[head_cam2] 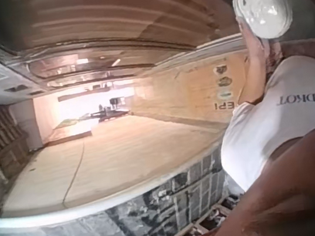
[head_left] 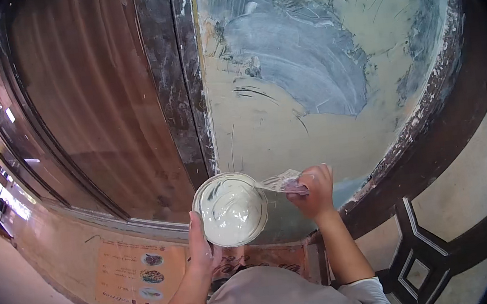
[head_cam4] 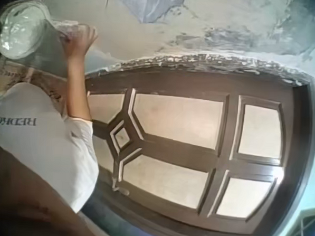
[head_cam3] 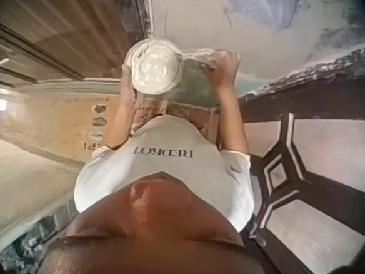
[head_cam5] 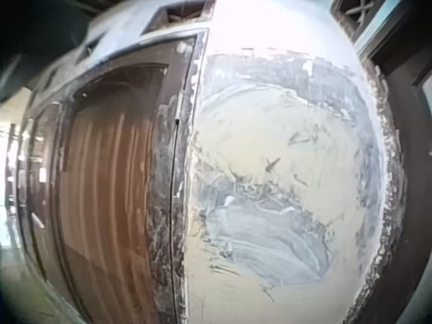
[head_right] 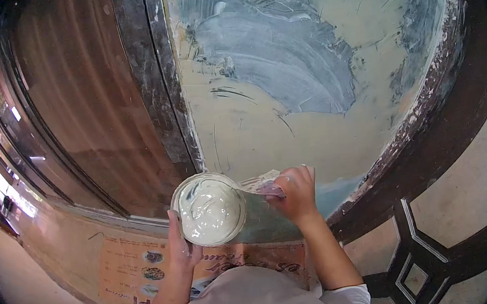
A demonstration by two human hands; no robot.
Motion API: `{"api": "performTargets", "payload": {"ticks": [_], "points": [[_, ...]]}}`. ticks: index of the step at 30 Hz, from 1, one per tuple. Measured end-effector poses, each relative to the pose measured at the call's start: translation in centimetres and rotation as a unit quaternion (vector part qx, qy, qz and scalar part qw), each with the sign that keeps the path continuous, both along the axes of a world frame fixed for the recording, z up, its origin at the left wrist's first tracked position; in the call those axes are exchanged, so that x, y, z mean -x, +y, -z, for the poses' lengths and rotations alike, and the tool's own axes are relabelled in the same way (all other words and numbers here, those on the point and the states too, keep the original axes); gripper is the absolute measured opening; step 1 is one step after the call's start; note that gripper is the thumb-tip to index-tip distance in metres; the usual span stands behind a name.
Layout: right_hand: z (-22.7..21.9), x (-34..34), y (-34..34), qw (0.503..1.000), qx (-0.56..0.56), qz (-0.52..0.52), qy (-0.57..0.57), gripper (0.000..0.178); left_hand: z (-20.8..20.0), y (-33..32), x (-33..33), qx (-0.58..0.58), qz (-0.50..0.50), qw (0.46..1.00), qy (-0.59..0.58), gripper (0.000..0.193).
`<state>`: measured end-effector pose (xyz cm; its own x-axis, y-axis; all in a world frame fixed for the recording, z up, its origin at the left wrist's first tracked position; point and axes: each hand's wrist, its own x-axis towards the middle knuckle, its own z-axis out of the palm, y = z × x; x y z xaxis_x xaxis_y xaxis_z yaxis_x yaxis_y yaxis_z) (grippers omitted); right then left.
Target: The person applies a layer of white plaster to a circular section of a wall using a hand trowel while holding a container of the plaster mixture.
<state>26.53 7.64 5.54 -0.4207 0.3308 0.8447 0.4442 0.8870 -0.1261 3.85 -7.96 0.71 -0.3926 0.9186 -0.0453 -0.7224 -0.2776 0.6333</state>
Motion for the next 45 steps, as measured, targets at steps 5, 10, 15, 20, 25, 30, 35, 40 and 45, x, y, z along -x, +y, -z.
{"api": "performTargets", "payload": {"ticks": [5, 10, 15, 20, 25, 30, 35, 40, 45], "points": [[-0.1, -0.1, 0.1, 0.999, -0.040, 0.018, -0.007, 0.042, -0.1, -0.1, -0.2, -0.004, -0.004, 0.999, 0.036, 0.064], [-0.6, 0.5, -0.5, 0.994, -0.091, 0.052, -0.024, 0.041, 0.8, 0.1, 0.0, -0.023, -0.041, 0.992, 0.116, 0.064], [-0.2, 0.6, -0.2, 0.995, -0.061, 0.073, -0.031, 0.039, 0.4, -0.1, 0.2, -0.018, -0.019, 0.995, 0.094, 0.068], [2.9, 1.2, 1.1, 0.972, 0.178, 0.071, 0.135, 0.035, 0.7, 0.0, 0.6, -0.029, 0.056, 0.998, -0.005, 0.063], [4.1, 0.5, 2.7, 0.855, 0.391, 0.001, 0.341, 0.025, 0.6, 0.3, 0.8, -0.050, 0.080, 0.994, -0.056, 0.062], [-0.4, -0.4, 4.9, 0.890, 0.275, 0.069, 0.357, 0.028, 0.9, 0.4, 1.3, -0.041, 0.050, 0.996, -0.062, 0.060], [-3.5, 0.0, 6.3, 0.917, 0.231, 0.151, 0.286, 0.030, 1.1, 0.5, 1.4, -0.028, 0.069, 0.994, -0.078, 0.059], [-2.9, -1.1, 7.3, 0.903, 0.189, 0.193, 0.333, 0.030, 0.9, 0.6, 1.3, -0.024, 0.062, 0.996, -0.064, 0.059], [-2.9, -0.8, 5.7, 0.890, 0.193, 0.162, 0.381, 0.032, 1.1, 0.6, 1.4, -0.002, 0.042, 0.998, -0.052, 0.058]]}}
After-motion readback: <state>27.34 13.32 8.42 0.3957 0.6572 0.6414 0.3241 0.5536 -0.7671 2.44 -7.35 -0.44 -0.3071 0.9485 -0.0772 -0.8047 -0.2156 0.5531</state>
